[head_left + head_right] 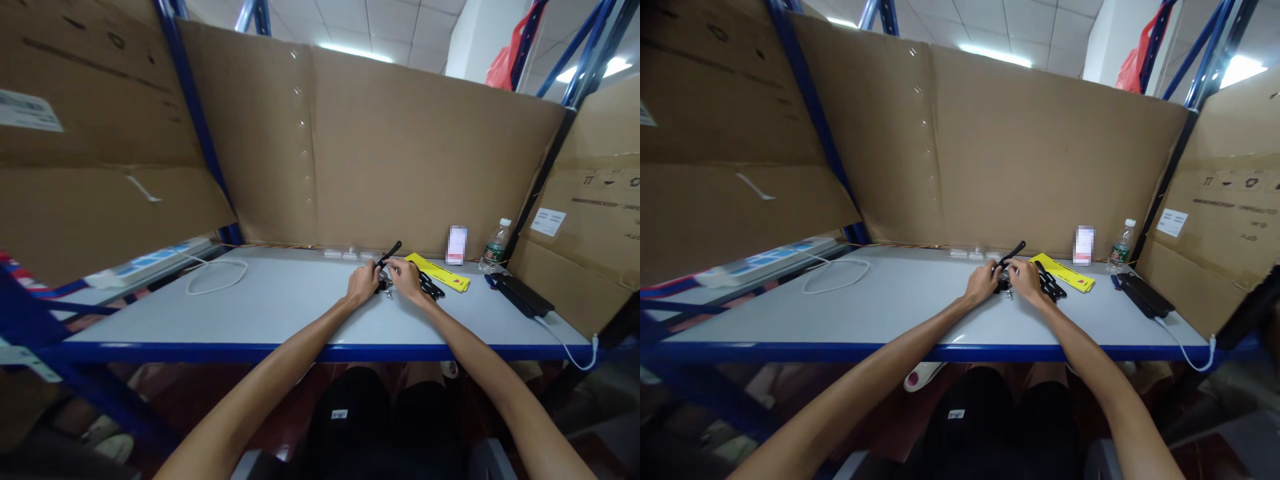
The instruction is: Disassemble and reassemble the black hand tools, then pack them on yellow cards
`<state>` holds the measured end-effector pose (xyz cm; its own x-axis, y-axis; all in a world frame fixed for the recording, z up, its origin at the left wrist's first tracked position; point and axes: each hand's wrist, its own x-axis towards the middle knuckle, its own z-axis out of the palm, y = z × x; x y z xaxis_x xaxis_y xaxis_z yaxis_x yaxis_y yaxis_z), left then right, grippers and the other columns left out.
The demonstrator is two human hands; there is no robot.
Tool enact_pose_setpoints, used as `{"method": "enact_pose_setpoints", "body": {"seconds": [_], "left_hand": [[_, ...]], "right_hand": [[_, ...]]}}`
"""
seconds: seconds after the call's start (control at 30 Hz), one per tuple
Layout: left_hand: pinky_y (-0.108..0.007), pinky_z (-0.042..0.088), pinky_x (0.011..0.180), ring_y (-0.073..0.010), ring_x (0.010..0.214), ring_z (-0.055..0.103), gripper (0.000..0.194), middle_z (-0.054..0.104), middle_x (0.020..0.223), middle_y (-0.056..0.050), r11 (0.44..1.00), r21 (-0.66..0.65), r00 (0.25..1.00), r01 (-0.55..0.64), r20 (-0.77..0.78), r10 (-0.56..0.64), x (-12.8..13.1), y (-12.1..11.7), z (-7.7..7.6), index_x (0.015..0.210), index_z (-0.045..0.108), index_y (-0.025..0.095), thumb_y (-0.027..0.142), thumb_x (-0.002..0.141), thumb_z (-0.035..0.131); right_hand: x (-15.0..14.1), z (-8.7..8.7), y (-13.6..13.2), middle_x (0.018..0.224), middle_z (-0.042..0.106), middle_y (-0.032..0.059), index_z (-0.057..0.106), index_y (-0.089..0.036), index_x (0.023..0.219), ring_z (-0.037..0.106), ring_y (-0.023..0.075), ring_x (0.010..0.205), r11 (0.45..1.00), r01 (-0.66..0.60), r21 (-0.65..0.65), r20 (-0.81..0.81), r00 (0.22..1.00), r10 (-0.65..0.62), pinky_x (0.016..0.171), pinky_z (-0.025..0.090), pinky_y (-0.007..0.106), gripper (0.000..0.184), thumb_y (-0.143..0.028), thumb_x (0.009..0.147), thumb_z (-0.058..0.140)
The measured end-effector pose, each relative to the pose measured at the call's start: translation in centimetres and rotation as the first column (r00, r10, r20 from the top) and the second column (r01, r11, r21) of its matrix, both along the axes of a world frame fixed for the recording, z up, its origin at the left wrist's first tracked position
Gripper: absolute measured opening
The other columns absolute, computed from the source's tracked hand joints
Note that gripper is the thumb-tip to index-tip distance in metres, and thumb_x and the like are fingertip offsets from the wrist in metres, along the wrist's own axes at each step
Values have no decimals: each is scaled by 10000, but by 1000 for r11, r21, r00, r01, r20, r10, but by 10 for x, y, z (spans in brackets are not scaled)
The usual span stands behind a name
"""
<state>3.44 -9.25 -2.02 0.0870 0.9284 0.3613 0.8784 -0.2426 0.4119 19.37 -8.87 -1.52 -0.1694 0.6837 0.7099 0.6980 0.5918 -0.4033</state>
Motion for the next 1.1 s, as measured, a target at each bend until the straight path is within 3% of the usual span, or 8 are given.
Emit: {"method": "enact_pose_setpoints", "body": {"seconds": [0.1,0.27,0.4,0.57,0.67,0.83,0.97,1.1], "left_hand": [[-304,421,738,-258,960,704,292,756,996,-101,1000,-1,1000,-1,7,1,1,-2,1,1171,595,242,391,1062,369],[-301,421,747,-256,968,704,284,757,1003,-101,1000,7,999,10,51,-10,2,-1,2,1160,601,238,385,1061,379],[-292,426,768,-246,981,696,280,754,1005,-98,1000,11,995,11,101,-12,2,2,2,1135,618,234,381,1058,392],[-294,428,772,-245,973,695,272,753,1003,-98,1000,20,993,12,118,-15,2,5,0,1121,619,227,374,1055,399],[-302,428,775,-253,977,695,270,754,1005,-102,1000,9,995,10,102,-11,1,5,0,1127,615,227,373,1054,399],[-300,427,776,-254,990,691,286,752,1022,-104,1000,4,995,21,94,-21,1,5,-1,1144,615,232,386,1056,391],[-301,422,758,-260,984,694,299,753,1016,-109,1000,12,995,18,96,-19,1,7,-3,1139,622,227,384,1057,382],[-299,411,732,-262,977,698,296,756,1005,-110,1000,22,995,9,95,-11,0,8,-4,1119,630,226,386,1054,390]], "right_hand": [[2,0,1,947,781,51,818,-230,975,693,194,847,1000,19,1,6,1000,-19,837,508,287,348,-104,870,511],[5,1,-6,1083,767,56,771,-252,1199,684,201,941,999,32,43,101,994,-36,864,504,287,437,-114,899,486],[6,3,-12,976,760,68,826,-254,1030,677,207,839,993,117,-1,274,955,-112,781,494,288,350,-135,897,525],[5,6,-13,1171,751,87,663,-226,1383,686,226,962,990,136,47,208,968,-143,839,489,301,500,-136,935,460],[3,4,-11,1186,751,96,571,-206,1478,688,225,970,992,118,32,196,973,-122,853,491,299,555,-145,934,479],[2,1,-11,1053,773,64,775,-239,1188,689,200,908,998,56,29,254,965,-62,844,496,281,404,-126,924,492],[2,2,-12,1157,759,75,681,-228,1352,689,197,973,995,92,44,224,970,-99,864,495,276,458,-144,954,471],[2,1,-12,1078,769,64,768,-247,1195,702,195,936,995,96,-17,290,953,-87,860,497,269,377,-152,942,506]]}}
